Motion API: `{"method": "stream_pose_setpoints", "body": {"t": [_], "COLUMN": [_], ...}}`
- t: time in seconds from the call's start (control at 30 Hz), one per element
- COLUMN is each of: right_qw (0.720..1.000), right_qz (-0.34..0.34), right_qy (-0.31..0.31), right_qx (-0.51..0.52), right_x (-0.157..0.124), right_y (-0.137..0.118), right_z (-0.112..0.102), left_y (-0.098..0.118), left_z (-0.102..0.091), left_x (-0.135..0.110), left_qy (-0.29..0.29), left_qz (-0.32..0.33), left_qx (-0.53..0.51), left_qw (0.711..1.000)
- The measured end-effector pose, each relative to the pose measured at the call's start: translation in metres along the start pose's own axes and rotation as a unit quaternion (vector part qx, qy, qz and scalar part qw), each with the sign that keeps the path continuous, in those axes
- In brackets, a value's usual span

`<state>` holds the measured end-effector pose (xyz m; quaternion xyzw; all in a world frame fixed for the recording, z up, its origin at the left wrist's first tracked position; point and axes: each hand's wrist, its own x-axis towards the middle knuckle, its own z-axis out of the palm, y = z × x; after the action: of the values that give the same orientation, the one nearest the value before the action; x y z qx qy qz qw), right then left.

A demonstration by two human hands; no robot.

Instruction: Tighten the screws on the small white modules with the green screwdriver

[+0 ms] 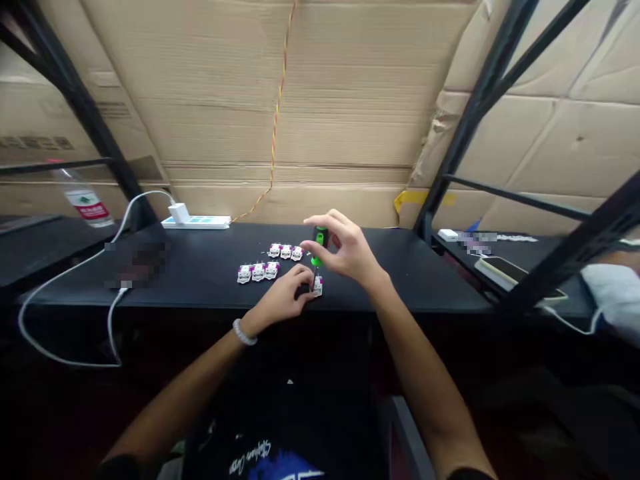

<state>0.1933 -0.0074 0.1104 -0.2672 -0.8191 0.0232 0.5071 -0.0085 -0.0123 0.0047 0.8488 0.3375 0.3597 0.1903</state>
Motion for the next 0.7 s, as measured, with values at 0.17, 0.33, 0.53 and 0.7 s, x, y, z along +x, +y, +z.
{"method": "stream_pose_setpoints", "body": {"t": [0.17,0.33,0.53,0.7], "right_qw": [0.991,1.000,0.992,0.997], "right_qz": [0.013,-0.007,0.021,0.020], "right_qy": [-0.061,-0.011,-0.079,-0.058], "right_qx": [0.122,-0.002,0.093,0.039], "right_x": [-0.0023,0.0022,-0.0020,0.0018], "right_y": [-0.0023,0.0027,-0.0004,0.0009], "right_z": [-0.0037,-0.0035,-0.0035,-0.0016], "left_y": [0.0000,0.0005,-0.0002,0.0009], "left_z": [-0.0007,-0.0014,-0.0001,-0.0003], "left_x": [0.0002,0.0001,0.0003,0.0005], "left_qy": [-0.007,-0.001,-0.003,0.001], "left_qz": [-0.002,-0.003,0.000,-0.002], "left_qx": [-0.003,0.002,0.003,-0.001], "left_qw": [1.000,1.000,1.000,1.000]}}
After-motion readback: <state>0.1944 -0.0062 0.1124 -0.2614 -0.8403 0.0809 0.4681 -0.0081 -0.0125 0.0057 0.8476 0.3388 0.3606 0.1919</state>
